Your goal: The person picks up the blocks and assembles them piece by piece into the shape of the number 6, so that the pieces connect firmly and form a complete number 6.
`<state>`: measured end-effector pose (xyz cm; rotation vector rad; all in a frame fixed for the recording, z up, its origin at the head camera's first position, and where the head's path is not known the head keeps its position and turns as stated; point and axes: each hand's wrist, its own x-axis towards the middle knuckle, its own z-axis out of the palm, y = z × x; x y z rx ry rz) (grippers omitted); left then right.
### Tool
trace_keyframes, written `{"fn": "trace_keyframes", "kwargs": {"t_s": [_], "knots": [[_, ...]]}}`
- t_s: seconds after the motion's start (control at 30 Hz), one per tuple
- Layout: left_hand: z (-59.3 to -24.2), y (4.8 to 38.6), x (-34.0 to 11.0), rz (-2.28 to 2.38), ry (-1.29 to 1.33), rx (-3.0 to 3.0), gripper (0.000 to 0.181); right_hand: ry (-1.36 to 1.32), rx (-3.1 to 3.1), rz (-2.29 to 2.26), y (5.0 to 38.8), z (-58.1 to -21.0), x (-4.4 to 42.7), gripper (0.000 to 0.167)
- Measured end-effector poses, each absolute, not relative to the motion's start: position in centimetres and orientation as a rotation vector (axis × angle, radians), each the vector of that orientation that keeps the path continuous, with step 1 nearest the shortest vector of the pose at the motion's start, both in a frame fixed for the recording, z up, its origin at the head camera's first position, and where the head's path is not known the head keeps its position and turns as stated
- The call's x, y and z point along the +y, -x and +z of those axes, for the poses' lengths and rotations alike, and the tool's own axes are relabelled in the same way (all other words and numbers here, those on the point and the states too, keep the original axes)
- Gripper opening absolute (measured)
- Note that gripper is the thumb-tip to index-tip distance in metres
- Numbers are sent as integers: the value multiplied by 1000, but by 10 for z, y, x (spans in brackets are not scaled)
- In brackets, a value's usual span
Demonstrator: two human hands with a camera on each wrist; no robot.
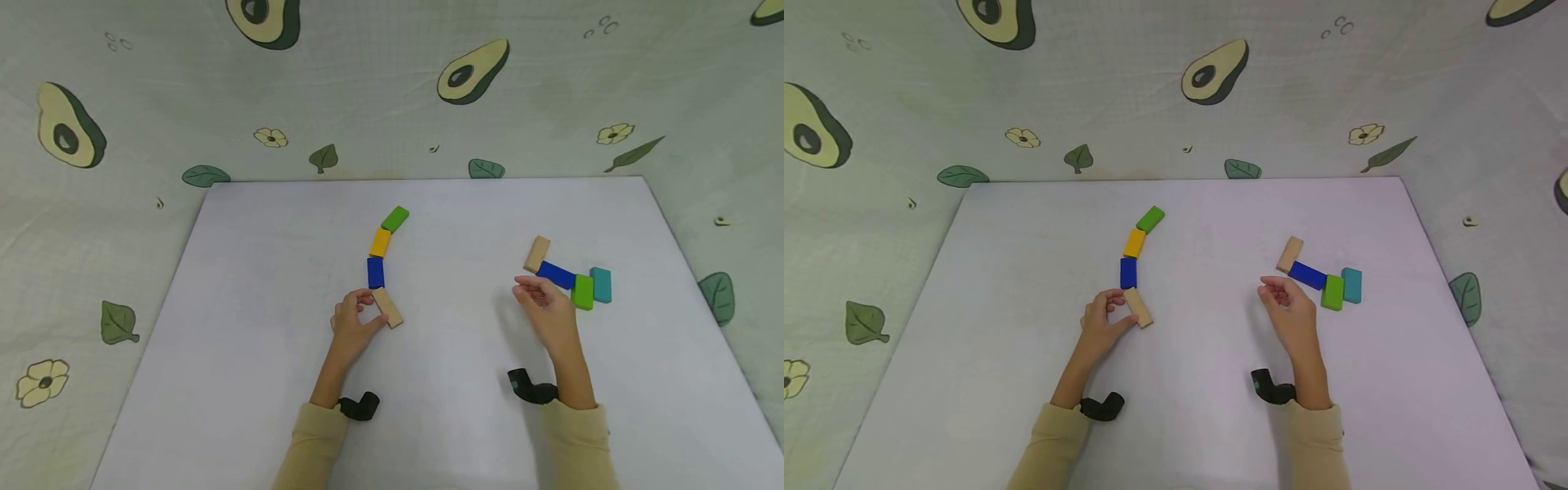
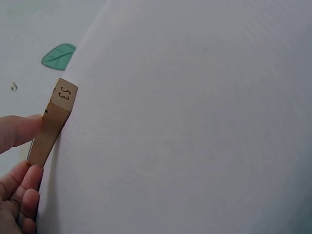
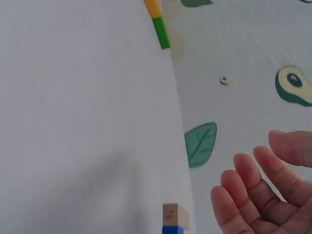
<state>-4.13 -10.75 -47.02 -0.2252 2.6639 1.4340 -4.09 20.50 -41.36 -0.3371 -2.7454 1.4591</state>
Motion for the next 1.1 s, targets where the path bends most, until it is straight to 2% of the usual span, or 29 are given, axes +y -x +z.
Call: {"fn": "trace_keyframes", "kwargs": {"t_s": [0.23, 0.43, 0.53, 0.7, 0.83, 1.1], "knots": [[-469, 41, -107, 1434, 233, 2654, 50, 570, -2695, 1402, 42, -413, 248, 47], [-470, 41, -107, 1446, 226, 2657, 50, 682, -2611, 1392, 56, -469, 319, 43], [-470, 41, -107, 1445, 226, 2660, 50, 730, -2603, 1378, 59, -483, 346, 43], [-470, 41, -107, 1453, 224, 2656, 50, 912, -2629, 1382, 55, -460, 354, 49], [-470, 42, -108, 1459, 221, 2647, 50, 1002, -2751, 1356, 52, -440, 352, 61], [-469, 41, -108, 1452, 232, 2644, 50, 856, -2822, 1430, 63, -487, 391, 72]]}}
